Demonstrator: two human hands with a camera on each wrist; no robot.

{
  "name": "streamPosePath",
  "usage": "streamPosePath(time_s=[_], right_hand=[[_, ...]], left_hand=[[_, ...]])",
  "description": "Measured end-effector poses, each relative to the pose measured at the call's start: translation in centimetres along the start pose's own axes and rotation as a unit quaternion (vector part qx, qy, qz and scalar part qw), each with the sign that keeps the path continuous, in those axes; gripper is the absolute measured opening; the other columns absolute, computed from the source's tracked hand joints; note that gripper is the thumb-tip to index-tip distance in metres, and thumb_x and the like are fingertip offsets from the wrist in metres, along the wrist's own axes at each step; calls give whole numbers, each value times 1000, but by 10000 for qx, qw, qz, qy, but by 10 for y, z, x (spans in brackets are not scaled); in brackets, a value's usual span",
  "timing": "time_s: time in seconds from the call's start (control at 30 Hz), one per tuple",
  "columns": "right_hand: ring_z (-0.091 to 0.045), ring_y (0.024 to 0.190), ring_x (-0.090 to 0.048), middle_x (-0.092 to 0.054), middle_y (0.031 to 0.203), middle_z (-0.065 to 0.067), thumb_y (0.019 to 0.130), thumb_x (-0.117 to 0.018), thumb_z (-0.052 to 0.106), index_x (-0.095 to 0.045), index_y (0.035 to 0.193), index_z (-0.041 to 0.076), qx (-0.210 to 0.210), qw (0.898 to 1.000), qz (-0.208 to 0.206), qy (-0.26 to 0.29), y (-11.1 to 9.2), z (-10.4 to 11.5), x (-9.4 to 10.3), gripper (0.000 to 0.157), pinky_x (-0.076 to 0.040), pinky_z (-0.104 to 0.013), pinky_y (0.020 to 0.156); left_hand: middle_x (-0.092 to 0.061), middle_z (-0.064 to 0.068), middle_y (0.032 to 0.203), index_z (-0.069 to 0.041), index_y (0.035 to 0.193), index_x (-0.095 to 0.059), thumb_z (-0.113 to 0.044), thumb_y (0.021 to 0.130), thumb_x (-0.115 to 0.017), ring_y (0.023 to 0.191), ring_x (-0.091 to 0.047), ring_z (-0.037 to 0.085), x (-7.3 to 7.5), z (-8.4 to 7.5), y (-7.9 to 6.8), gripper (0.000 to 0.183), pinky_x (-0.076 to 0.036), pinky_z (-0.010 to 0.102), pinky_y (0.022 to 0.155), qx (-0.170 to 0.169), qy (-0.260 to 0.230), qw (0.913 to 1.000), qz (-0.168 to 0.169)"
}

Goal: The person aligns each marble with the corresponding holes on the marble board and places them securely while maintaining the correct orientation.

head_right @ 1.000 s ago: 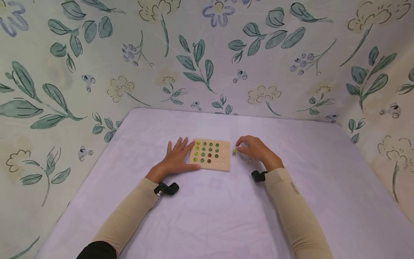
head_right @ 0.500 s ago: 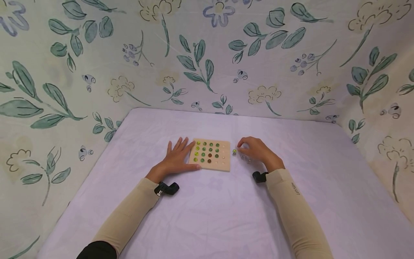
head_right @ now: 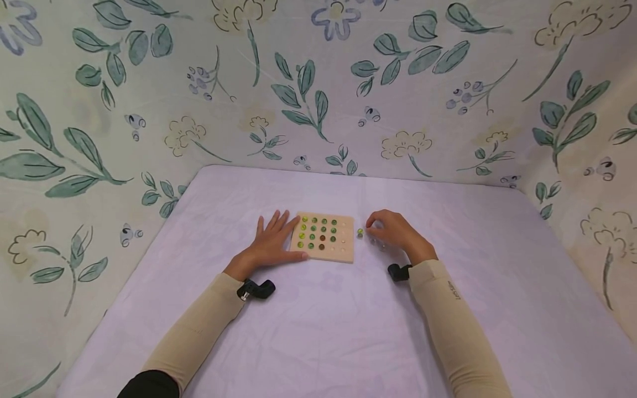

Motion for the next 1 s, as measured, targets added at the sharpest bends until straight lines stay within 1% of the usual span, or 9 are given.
streamPosePath(time_s=[0.17, 0.47, 0.83, 1.0], right_hand=[[-37, 125, -47, -59, 126, -16, 91, -65, 12, -67, 98, 9, -43, 10000, 18, -28, 1, -2, -1, 8, -34, -55, 105], [-40, 129, -43, -56, 132, -20, 91, -66, 11, -67, 97, 9, 79, 9998, 14, -155, 1, -1, 0, 7, -32, -55, 107], [-40, 131, -41, -53, 136, -20, 92, -65, 14, -66, 97, 10, -75, 9998, 50, -180, 1, -3, -1, 7, -31, -55, 108], [-39, 131, -42, -53, 135, -20, 92, -65, 15, -66, 97, 10, -100, 9998, 50, -189, 1, -4, -1, 7, -32, -55, 108]], left_hand=[[-1, 8, 162, -26, 157, -13, -81, 72, -56, 147, 9, 29, -1, 1, 0, 110, 16, 57, 111, -10, 2, 10000, 24], [-1, 8, 162, -26, 157, -12, -82, 71, -56, 147, 10, 29, 1, 1, 0, 111, 16, 57, 111, 12, 18, 10000, 10], [-3, 9, 162, -26, 157, -13, -81, 72, -56, 147, 8, 30, 0, -1, 0, 110, 15, 58, 111, -13, 37, 10000, -21], [-3, 10, 162, -26, 157, -13, -81, 72, -56, 147, 8, 30, 1, -1, 0, 110, 14, 58, 111, 2, 64, 10000, -26]])
Point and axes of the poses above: each hand's wrist, its own y-axis towards the middle knuckle, its own x-axis out of the back of the hand, z = x × y, the point moved 7 cm from there along y, towards the middle knuckle
